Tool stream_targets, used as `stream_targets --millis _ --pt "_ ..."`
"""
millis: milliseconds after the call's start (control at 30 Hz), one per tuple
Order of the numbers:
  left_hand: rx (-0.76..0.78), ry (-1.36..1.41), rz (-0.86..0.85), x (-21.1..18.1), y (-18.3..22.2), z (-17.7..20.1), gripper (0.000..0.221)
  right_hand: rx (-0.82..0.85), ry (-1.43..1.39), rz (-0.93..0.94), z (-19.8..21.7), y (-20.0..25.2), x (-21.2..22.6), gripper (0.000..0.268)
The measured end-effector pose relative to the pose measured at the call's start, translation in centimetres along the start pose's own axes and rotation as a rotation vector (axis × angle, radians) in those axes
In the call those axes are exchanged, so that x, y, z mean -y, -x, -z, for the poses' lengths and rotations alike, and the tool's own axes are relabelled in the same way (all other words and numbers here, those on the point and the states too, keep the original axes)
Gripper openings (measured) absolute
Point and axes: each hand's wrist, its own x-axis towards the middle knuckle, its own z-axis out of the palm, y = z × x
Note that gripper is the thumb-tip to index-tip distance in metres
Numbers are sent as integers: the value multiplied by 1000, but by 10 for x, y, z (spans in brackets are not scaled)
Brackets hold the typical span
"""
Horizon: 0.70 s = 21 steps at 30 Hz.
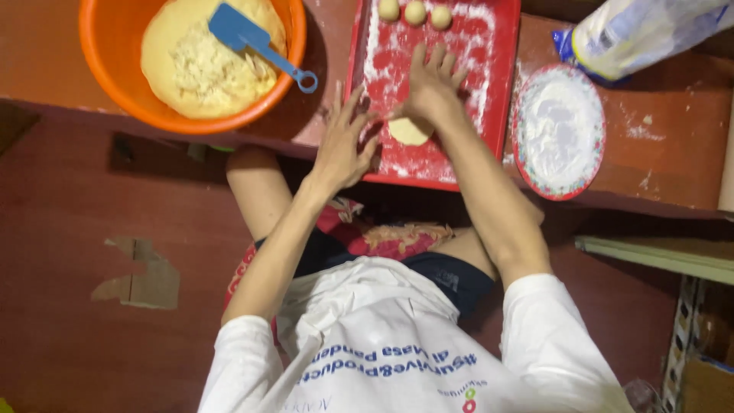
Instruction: Shaping small portions of dough into balls by rolling them between palms and placing them on a tray.
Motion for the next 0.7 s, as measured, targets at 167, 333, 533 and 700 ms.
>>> stream_targets --millis 167,333,533,700 --pt "-21 14 -33 1 -5 0 29 17 -108 -88 23 15 -17 143" --pt "-15 23 -31 -2 2 -2 30 -107 -102 -78 8 -4 -50 138" --pt "5 -3 2 -6 2 -1 31 -108 -78 -82 1 6 -67 141" --pt "4 -15 -17 -7 2 -1 30 -46 -2 -48 -10 7 -73 134"
